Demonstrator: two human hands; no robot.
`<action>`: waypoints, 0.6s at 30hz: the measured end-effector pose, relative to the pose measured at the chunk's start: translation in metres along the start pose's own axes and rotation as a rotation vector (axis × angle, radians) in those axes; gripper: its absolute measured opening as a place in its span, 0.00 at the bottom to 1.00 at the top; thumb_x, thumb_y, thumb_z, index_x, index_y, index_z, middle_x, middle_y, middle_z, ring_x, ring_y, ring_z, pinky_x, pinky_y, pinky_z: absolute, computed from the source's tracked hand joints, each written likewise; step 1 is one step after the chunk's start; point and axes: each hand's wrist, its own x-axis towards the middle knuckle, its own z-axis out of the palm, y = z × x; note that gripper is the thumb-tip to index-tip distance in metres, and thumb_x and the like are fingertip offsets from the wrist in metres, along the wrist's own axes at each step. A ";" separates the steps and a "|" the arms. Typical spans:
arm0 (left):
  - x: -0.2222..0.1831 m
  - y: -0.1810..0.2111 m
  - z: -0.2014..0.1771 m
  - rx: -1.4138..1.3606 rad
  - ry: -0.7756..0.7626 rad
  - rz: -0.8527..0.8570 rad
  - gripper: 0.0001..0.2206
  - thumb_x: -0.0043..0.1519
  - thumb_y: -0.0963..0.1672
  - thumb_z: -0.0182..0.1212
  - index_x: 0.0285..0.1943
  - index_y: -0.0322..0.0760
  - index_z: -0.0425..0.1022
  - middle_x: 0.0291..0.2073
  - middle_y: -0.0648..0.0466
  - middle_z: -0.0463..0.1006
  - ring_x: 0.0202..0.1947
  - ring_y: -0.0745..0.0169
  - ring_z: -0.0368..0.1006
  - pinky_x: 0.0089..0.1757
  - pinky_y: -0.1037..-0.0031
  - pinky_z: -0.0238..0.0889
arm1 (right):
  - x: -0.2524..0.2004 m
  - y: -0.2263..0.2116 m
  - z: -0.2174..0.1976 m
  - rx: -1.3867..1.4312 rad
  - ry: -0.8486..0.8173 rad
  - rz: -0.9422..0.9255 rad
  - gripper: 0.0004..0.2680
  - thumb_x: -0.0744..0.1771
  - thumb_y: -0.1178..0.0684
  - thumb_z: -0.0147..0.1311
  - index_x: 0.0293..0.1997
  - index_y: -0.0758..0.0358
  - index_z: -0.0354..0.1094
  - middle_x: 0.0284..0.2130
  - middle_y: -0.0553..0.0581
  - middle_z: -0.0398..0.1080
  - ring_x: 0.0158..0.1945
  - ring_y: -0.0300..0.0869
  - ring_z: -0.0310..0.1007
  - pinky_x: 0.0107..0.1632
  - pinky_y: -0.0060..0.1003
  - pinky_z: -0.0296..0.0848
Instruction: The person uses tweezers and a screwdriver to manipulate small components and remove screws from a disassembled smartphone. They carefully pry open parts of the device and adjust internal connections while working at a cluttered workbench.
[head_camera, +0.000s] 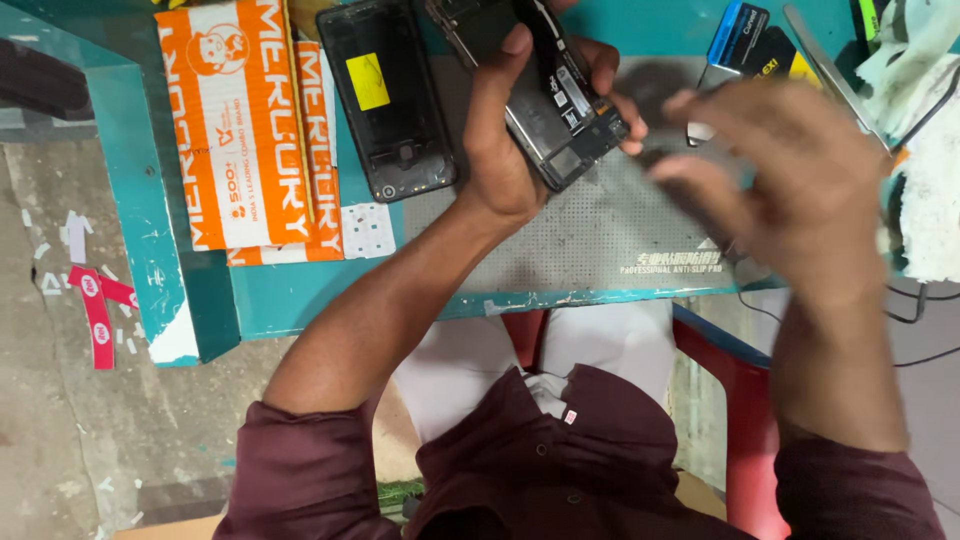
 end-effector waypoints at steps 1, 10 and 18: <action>0.000 -0.001 -0.001 -0.004 0.003 0.006 0.23 0.72 0.55 0.46 0.67 0.38 0.60 0.38 0.43 0.72 0.37 0.48 0.80 0.40 0.59 0.75 | 0.015 -0.018 0.003 0.028 0.000 -0.047 0.14 0.65 0.51 0.71 0.52 0.64 0.76 0.43 0.58 0.74 0.44 0.44 0.75 0.41 0.36 0.75; 0.000 -0.012 -0.007 0.087 0.060 0.036 0.24 0.74 0.53 0.47 0.71 0.32 0.60 0.36 0.42 0.74 0.36 0.60 0.73 0.42 0.71 0.69 | 0.058 -0.040 0.013 0.046 0.045 -0.178 0.09 0.61 0.53 0.73 0.39 0.61 0.80 0.35 0.54 0.74 0.37 0.43 0.73 0.33 0.37 0.70; 0.002 -0.009 -0.003 0.066 0.017 -0.010 0.27 0.73 0.54 0.48 0.72 0.32 0.58 0.38 0.40 0.74 0.37 0.54 0.78 0.40 0.63 0.75 | 0.040 -0.017 0.026 0.143 0.178 -0.132 0.04 0.64 0.65 0.70 0.36 0.73 0.77 0.31 0.61 0.75 0.31 0.43 0.74 0.31 0.37 0.67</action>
